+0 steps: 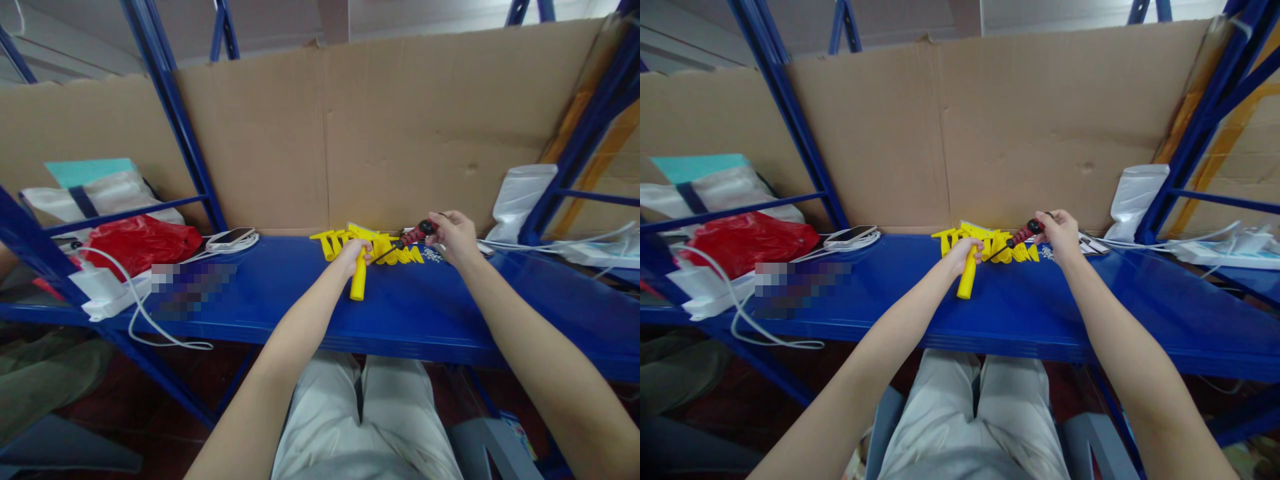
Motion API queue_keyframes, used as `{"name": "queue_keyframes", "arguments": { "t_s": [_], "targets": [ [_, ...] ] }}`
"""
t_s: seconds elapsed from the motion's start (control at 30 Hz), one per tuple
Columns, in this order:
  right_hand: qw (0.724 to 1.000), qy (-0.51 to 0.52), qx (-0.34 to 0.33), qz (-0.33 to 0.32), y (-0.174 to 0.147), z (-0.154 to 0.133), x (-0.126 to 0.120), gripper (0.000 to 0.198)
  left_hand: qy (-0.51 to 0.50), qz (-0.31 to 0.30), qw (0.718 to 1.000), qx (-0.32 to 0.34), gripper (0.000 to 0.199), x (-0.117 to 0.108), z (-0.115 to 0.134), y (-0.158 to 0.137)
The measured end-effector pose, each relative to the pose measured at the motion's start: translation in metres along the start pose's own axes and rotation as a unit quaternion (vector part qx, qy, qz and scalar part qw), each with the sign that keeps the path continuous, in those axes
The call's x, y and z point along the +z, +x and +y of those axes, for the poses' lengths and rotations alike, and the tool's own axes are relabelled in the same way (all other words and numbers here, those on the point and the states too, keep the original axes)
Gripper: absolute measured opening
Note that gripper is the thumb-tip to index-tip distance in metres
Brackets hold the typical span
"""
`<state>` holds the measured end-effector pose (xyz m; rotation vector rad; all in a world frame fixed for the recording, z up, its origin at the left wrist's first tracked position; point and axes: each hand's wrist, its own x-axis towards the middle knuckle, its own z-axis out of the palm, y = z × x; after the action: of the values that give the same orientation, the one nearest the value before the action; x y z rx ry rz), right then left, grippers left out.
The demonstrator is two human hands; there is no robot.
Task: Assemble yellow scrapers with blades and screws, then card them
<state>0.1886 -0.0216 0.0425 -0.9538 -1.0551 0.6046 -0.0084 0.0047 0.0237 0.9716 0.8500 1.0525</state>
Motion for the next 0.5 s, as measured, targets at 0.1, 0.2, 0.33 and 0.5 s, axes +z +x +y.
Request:
{"name": "queue_keyframes", "arguments": {
  "t_s": [0.1, 0.2, 0.33, 0.5],
  "targets": [
    [0.998, 0.006, -0.036, 0.057, 0.007, 0.002, -0.005, 0.037, -0.002, -0.003, 1.0, 0.002, 0.017, -0.001, -0.001, 0.001],
    [0.992, 0.014, -0.06, 0.107, 0.011, 0.003, -0.008, 0.034, 0.005, -0.003, 1.0, -0.008, 0.018, -0.001, -0.003, 0.002],
    [0.984, 0.045, -0.069, 0.156, 0.01, -0.002, -0.007, 0.029, 0.017, 0.003, 1.0, -0.01, 0.018, -0.002, -0.003, 0.003],
    [0.976, 0.083, -0.06, 0.19, 0.003, -0.013, 0.001, 0.024, 0.025, 0.013, 0.999, -0.014, 0.018, -0.002, -0.004, 0.004]
  ]
}}
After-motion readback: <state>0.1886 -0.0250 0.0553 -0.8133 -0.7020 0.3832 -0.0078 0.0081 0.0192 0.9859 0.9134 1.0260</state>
